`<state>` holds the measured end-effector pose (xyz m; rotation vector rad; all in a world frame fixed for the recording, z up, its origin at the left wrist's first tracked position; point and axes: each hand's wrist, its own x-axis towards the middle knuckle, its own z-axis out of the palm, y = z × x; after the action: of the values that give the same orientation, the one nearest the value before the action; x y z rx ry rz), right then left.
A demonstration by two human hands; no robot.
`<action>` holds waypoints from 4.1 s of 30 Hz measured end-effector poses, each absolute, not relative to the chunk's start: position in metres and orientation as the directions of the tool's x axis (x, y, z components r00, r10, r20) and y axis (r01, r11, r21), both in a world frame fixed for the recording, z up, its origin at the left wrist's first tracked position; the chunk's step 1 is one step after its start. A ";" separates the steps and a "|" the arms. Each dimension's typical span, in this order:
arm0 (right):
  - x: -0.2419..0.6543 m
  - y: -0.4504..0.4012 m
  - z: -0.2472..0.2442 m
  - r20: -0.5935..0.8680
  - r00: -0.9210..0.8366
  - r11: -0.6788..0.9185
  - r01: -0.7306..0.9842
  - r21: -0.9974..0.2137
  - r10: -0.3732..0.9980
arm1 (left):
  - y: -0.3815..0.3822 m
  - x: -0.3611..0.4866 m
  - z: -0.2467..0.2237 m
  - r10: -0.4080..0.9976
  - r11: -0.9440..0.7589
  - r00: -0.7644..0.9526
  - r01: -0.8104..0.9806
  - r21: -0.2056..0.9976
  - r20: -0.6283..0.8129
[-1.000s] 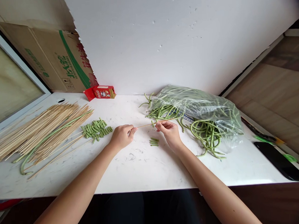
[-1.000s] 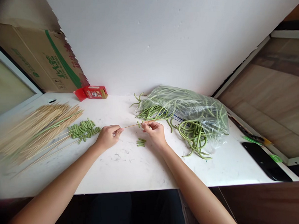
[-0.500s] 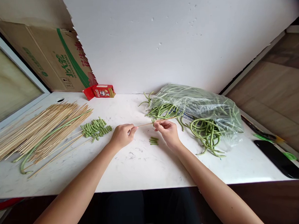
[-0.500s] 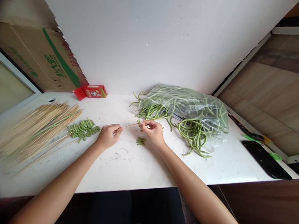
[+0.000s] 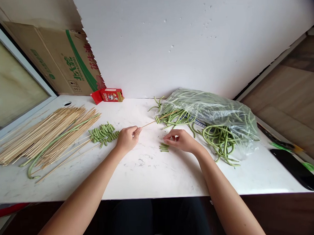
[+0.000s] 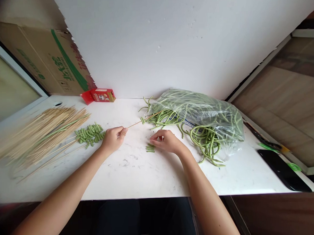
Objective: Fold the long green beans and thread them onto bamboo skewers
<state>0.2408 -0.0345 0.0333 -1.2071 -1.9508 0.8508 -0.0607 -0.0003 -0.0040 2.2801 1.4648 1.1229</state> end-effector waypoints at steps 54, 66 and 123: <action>0.263 -0.019 0.033 -0.049 0.039 -0.030 -0.394 -0.919 0.998 | 0.001 -0.066 -0.008 0.842 -0.510 0.295 0.710 0.486 0.452; 0.261 -0.021 0.036 -0.075 0.041 -0.054 -0.378 -0.924 0.996 | 0.000 -0.065 -0.004 0.851 -0.500 0.293 0.706 0.501 0.437; 0.248 -0.020 0.032 0.036 0.228 0.074 -0.159 -0.984 0.973 | 0.001 -0.069 -0.007 0.883 -0.452 0.297 0.749 0.485 0.364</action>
<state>0.2482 -0.0196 0.0316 -1.1455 -0.9489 1.0782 -0.0691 0.0009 -0.0068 2.3416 1.5024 0.8803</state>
